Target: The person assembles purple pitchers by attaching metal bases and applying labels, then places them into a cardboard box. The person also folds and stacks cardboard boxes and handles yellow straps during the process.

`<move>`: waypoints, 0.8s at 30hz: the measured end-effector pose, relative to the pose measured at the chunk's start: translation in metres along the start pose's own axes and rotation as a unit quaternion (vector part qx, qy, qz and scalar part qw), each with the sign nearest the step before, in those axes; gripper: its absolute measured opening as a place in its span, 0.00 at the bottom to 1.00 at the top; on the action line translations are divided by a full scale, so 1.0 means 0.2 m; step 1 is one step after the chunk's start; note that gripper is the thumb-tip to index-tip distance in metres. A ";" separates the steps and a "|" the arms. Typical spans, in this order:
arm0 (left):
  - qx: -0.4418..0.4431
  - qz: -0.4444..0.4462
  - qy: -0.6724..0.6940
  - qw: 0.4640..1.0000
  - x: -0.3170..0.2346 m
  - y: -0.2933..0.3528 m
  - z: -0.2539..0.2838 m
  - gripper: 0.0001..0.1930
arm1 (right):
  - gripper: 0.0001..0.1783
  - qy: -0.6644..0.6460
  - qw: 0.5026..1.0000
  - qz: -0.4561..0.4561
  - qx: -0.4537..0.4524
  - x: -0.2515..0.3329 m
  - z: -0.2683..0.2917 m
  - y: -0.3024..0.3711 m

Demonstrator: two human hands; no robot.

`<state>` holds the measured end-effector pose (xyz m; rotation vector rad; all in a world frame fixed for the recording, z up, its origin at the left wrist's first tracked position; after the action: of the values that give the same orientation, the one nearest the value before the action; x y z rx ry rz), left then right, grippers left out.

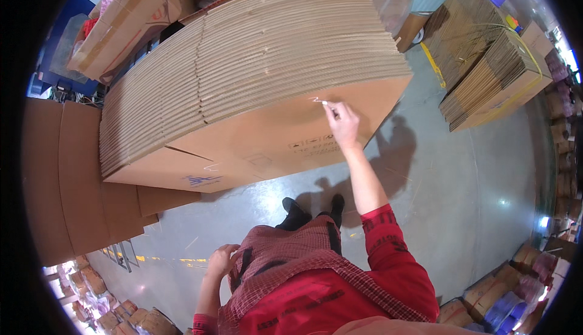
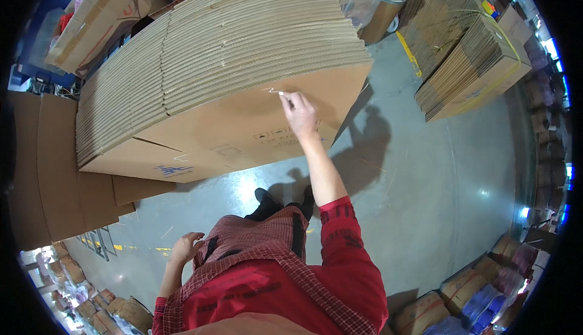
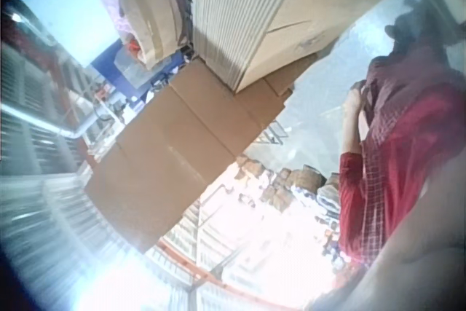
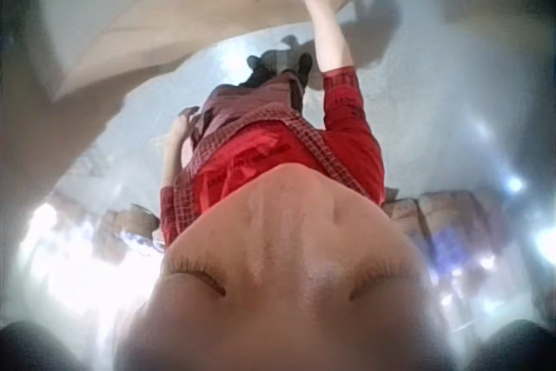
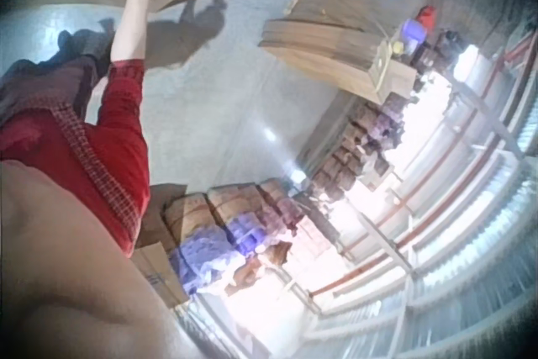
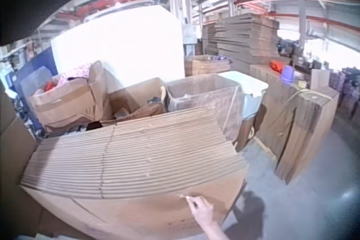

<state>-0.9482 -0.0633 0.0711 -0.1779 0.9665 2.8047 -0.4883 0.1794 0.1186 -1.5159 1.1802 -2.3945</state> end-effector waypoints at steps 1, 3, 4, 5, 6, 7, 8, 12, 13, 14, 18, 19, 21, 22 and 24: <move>-0.018 -0.007 0.030 0.999 -0.06 -0.01 0.02 0.14 | 0.05 -0.010 1.000 0.021 0.007 0.03 -0.01 0.01; -0.048 -0.034 0.055 0.997 -0.18 0.00 0.04 0.15 | 0.05 0.044 0.982 0.130 0.132 0.13 -0.12 0.03; -0.030 -0.012 0.034 0.999 -0.20 0.01 0.01 0.15 | 0.05 0.021 0.993 0.062 0.101 0.08 -0.07 0.01; -0.021 -0.005 0.017 1.000 -0.23 0.02 -0.02 0.15 | 0.05 -0.007 0.997 0.041 0.071 0.06 -0.03 -0.01; -0.030 -0.008 0.006 0.999 -0.26 0.04 -0.04 0.15 | 0.05 -0.039 0.997 0.035 0.050 0.04 0.03 -0.03; -0.008 0.013 0.001 1.000 -0.27 0.05 -0.08 0.15 | 0.06 -0.064 0.997 -0.025 0.018 -0.03 0.09 -0.05; 0.008 0.023 0.009 1.000 -0.29 0.06 -0.12 0.15 | 0.06 -0.034 0.999 -0.009 0.011 -0.04 0.14 -0.07; 0.026 0.037 0.005 0.999 -0.39 0.10 -0.24 0.15 | 0.05 0.016 0.983 0.112 0.148 -0.02 0.15 -0.13; 0.003 0.034 -0.004 0.999 -0.42 0.11 -0.24 0.15 | 0.05 0.029 0.967 0.143 0.208 -0.01 0.11 -0.13; 0.017 0.055 0.017 0.998 -0.43 0.12 -0.27 0.16 | 0.05 0.018 0.979 0.134 0.155 -0.02 0.17 -0.17; 0.018 0.067 0.038 0.997 -0.53 0.13 -0.28 0.16 | 0.05 -0.038 0.984 0.146 0.093 0.01 0.18 -0.23; 0.016 0.062 0.022 0.998 -0.56 0.13 -0.28 0.16 | 0.05 -0.040 0.982 0.142 0.117 0.02 0.14 -0.22; 0.006 0.063 0.033 0.997 -0.59 0.12 -0.27 0.16 | 0.07 -0.031 0.971 0.139 0.193 0.05 0.06 -0.14; -0.014 0.062 0.030 0.998 -0.61 0.11 -0.25 0.16 | 0.07 -0.015 0.957 0.132 0.259 0.06 0.01 -0.08; -0.028 0.077 0.052 0.995 -0.62 0.09 -0.26 0.16 | 0.09 -0.057 0.958 0.024 0.279 0.03 0.05 0.04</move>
<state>-0.8278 -0.1247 0.0619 -0.2697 0.9634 2.9918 -0.4855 0.1651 0.1214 -1.3841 0.4462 -2.2910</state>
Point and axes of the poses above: each hand's wrist, its own y-axis away from the middle knuckle, its own z-axis out of the back of the hand, x = y × z, the point moved 9 cm from there along -y, towards the middle knuckle, and after that the axes turned 13 degrees about -y, right-handed, at the moved point
